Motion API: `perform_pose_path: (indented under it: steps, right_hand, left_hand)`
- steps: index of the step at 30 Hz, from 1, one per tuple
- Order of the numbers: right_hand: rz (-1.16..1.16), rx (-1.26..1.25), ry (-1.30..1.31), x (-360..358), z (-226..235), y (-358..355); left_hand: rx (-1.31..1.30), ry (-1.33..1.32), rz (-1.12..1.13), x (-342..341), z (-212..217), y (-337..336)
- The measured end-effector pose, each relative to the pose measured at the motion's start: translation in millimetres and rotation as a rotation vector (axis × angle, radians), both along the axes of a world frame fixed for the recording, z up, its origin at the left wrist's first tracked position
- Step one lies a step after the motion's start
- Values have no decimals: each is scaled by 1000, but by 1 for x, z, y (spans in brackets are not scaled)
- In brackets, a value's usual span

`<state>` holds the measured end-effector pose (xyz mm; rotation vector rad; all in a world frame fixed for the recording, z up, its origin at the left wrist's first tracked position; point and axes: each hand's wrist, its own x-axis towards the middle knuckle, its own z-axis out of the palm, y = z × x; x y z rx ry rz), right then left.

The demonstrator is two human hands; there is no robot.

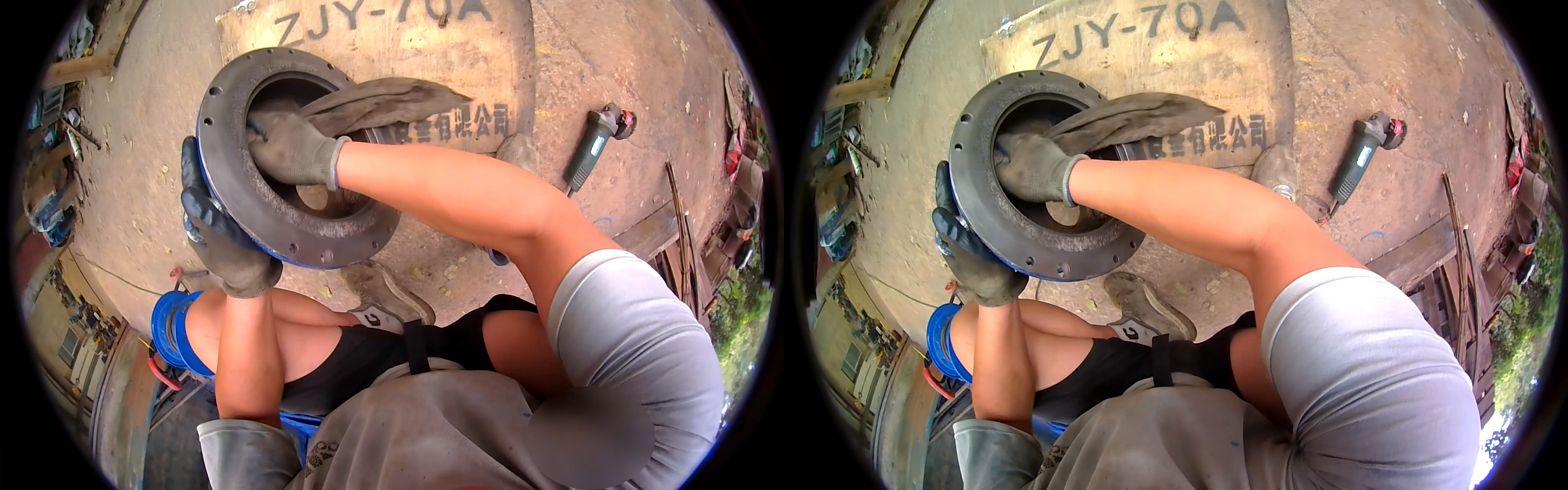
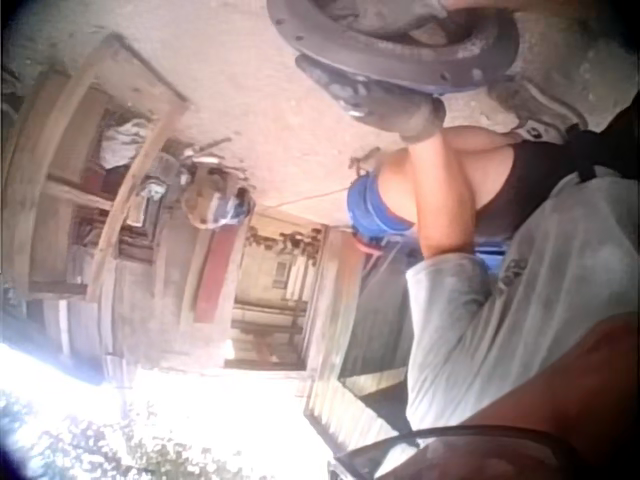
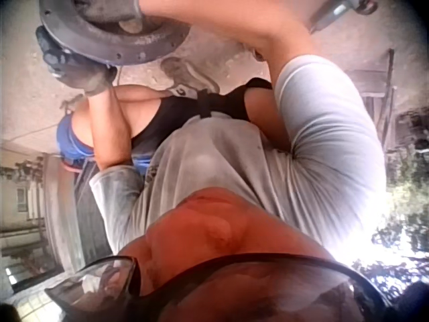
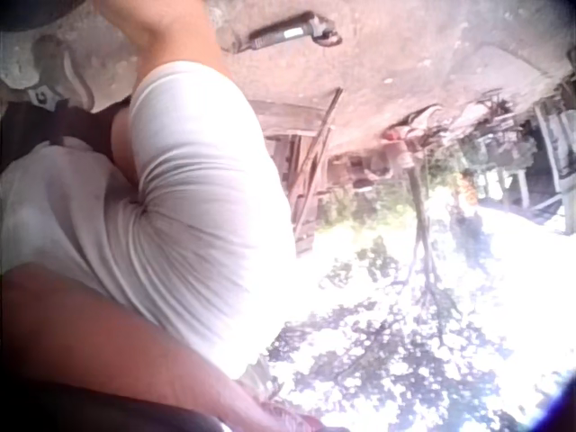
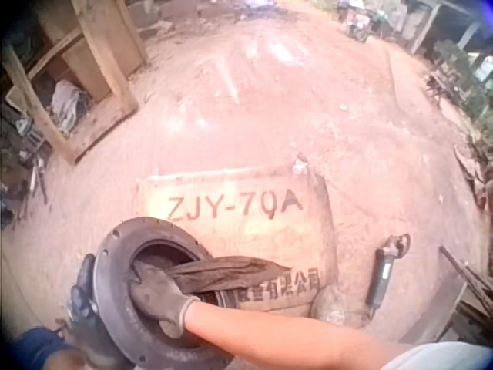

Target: The person sits on the ground and uses a rag to wipe the inside and outside surfaces of a large circular metal part. They then flip the part over and continue wiping the other side. The person also wipes a blue ribbed mechanical component.

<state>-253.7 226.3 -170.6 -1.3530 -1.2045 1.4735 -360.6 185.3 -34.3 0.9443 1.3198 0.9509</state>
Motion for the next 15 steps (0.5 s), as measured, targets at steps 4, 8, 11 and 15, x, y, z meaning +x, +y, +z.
perform_pose_path:
  steps: [4, 8, 11, 15]
  right_hand:
    - [243, -52, 256, 30, -16, 10]
    - [118, 32, 355, 72, -47, -8]
    - [-54, -541, 890, 81, -59, -18]
    - [146, -142, 280, 75, -63, -18]
  left_hand:
    - [19, 6, -34, -4, 0, 4]
    - [28, 40, -29, -10, -1, 6]
    - [24, 181, -36, -16, -7, 12]
    - [60, -353, -175, -29, -6, 5]
